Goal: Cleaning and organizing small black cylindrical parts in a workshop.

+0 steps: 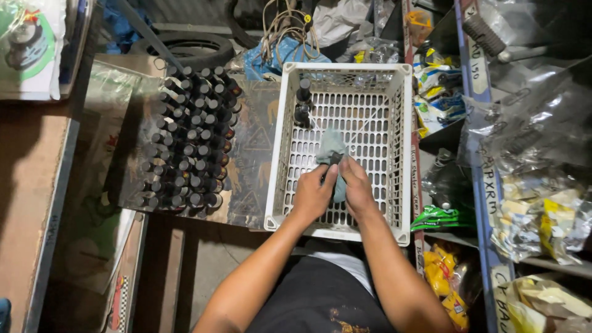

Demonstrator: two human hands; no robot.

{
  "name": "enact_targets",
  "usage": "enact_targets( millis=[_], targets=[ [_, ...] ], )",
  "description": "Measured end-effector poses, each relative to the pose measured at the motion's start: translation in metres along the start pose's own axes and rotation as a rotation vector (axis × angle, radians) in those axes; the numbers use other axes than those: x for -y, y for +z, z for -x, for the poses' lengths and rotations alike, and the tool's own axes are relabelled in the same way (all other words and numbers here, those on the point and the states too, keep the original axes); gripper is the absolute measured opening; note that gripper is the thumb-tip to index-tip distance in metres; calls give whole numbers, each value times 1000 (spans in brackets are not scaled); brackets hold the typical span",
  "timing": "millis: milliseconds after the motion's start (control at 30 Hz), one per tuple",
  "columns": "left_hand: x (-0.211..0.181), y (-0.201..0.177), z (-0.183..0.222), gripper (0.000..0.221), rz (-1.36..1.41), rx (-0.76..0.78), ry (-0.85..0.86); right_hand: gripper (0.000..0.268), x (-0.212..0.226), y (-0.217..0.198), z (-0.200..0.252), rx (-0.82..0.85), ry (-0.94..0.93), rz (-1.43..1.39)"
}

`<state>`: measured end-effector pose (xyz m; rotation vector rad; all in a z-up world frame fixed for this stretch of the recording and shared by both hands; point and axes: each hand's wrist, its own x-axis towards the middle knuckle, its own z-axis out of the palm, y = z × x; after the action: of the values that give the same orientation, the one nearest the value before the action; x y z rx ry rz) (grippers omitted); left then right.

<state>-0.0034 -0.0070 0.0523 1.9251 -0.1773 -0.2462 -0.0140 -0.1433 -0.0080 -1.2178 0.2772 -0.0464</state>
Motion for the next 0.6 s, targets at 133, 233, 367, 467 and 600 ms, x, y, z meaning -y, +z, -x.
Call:
enact_targets(
  millis=[133,233,367,467,600],
  targets=[
    [-2,0,4,50,18,47,-35,21,20,16,14,-185,-2,-60],
    [-14,-7,7,52,2,80,-36,21,-1,-6,-2,-275,-27,-31],
    [-19,-14,6,44,-16,23,-54,35,32,23,8,-244,32,-158],
    [-23,-19,10,43,16,11,-63,37,22,14,14,-143,47,-208],
    [-18,-32,9,45,80,29,-35,38,20,21,14,7,14,-171]
  ],
)
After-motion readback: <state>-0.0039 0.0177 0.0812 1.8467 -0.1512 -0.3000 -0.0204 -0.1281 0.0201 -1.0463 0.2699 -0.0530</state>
